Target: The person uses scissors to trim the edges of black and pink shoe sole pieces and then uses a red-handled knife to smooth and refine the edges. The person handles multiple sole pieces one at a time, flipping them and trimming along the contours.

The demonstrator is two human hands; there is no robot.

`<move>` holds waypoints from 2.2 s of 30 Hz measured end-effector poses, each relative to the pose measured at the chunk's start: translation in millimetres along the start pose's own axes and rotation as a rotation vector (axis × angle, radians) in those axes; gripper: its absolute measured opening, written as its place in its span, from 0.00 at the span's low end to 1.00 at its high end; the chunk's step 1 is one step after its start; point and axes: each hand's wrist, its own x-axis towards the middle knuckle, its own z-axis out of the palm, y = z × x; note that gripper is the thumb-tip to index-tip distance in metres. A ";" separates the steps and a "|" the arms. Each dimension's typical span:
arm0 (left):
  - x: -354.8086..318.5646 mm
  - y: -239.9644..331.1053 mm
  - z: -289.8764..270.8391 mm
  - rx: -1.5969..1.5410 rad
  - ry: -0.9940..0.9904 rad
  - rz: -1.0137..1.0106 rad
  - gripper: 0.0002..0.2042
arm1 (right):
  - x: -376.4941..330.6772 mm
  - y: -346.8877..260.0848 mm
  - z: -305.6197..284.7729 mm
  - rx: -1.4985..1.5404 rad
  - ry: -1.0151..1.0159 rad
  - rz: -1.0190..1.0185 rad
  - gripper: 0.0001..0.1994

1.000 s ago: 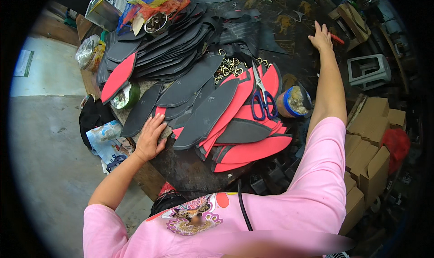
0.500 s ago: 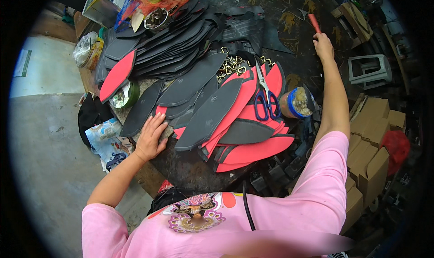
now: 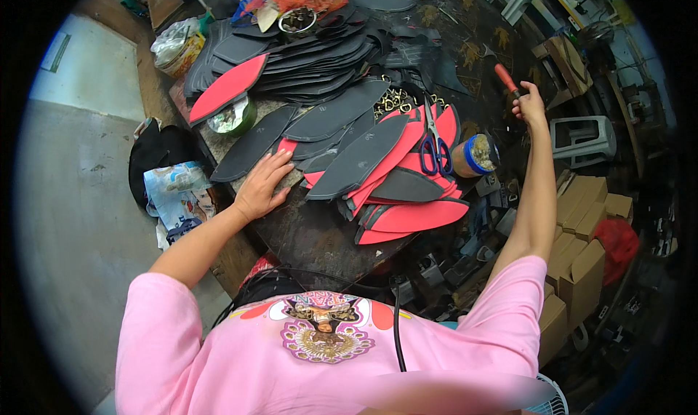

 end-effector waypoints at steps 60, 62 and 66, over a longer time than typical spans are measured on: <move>-32.4 -22.7 20.0 -0.012 0.186 0.505 0.20 | -471.7 2.0 271.6 0.301 0.690 -0.361 0.12; -32.5 -23.1 20.8 -0.016 0.194 0.504 0.19 | -470.7 1.3 272.8 0.215 0.678 -0.381 0.11; -32.6 -24.7 23.6 -0.015 0.214 0.510 0.17 | -466.4 0.5 272.2 0.181 0.690 -0.385 0.11</move>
